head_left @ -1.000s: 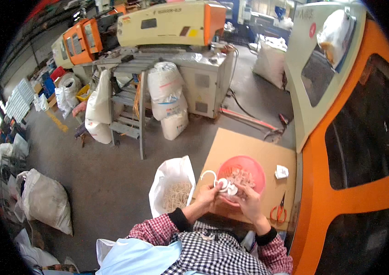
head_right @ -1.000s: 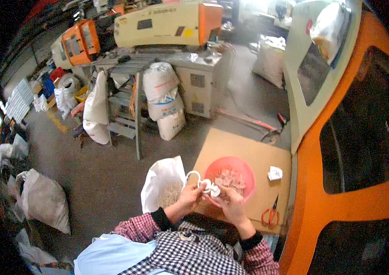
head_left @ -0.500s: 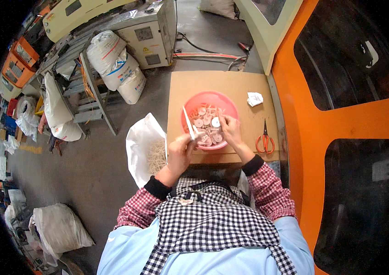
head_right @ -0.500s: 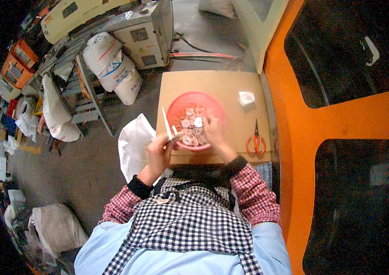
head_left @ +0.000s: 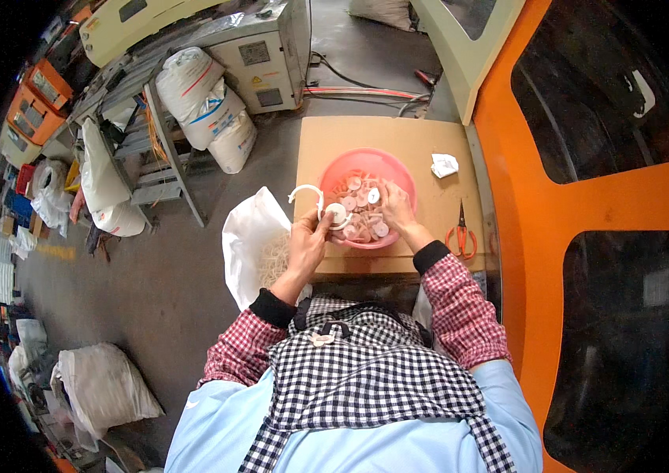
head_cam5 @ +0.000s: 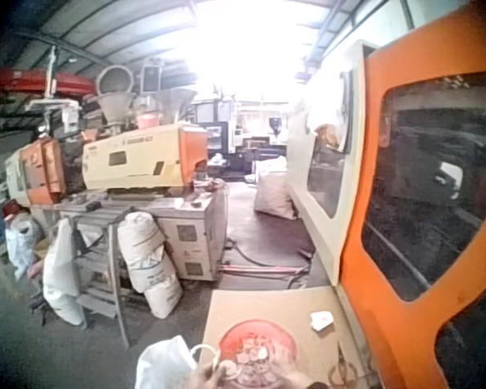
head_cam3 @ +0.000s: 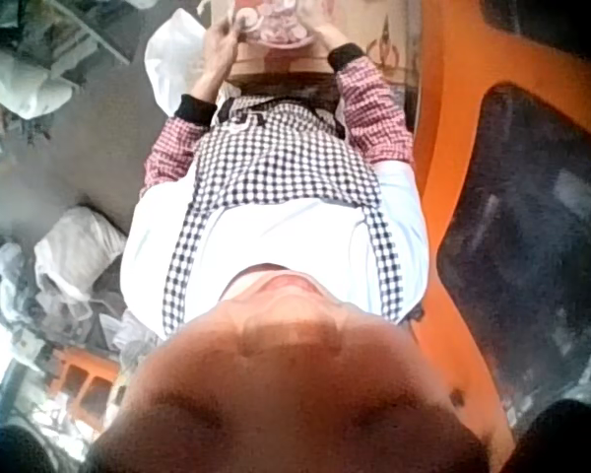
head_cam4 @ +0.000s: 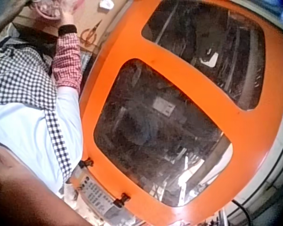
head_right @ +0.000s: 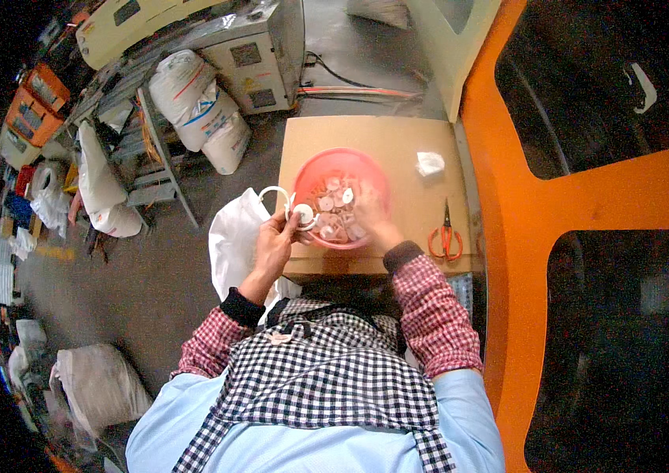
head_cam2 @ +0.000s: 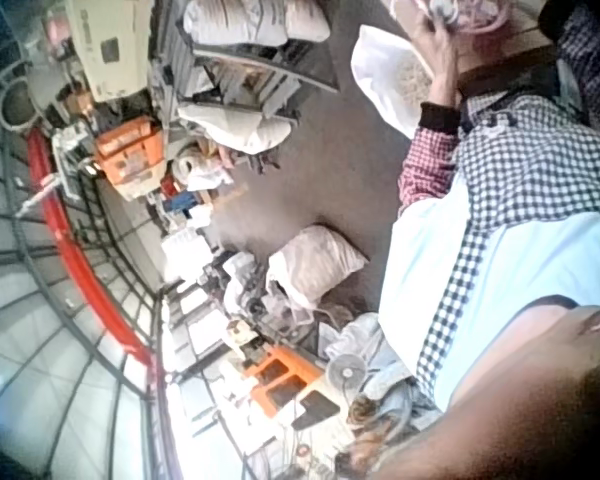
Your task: The person operates an orange injection molding machine, repeatedly opening the door, retrieving small white plastic parts, and placing them into a pink bowl. The person also uses scissors to trim excess plastic from the parts and places the trimmed pieces into a white bag.
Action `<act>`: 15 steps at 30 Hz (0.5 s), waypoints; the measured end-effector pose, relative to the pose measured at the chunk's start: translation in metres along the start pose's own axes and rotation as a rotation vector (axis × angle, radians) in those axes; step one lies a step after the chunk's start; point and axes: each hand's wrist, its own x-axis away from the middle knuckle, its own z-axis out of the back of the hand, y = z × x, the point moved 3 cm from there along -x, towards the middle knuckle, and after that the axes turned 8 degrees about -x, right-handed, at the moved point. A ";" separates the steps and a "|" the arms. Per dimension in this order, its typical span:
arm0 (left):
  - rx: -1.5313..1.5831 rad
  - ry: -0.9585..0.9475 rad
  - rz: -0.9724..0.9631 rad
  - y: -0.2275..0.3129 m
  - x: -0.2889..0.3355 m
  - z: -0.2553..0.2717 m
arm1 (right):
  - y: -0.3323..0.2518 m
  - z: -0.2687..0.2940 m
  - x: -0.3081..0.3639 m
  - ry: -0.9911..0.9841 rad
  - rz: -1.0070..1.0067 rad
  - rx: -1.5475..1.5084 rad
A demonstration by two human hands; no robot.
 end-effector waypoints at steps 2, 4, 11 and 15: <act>0.037 -0.032 0.015 -0.006 -0.003 0.001 | -0.009 0.004 0.004 0.017 0.008 0.189; 0.064 -0.088 0.052 -0.009 -0.003 0.003 | -0.040 0.013 0.010 0.010 0.167 0.182; 0.012 -0.227 0.114 0.004 0.007 -0.008 | -0.128 0.054 0.029 -0.267 0.644 -0.036; -0.423 0.039 -0.274 0.019 0.017 -0.009 | -0.112 0.045 0.041 -0.390 0.182 -0.364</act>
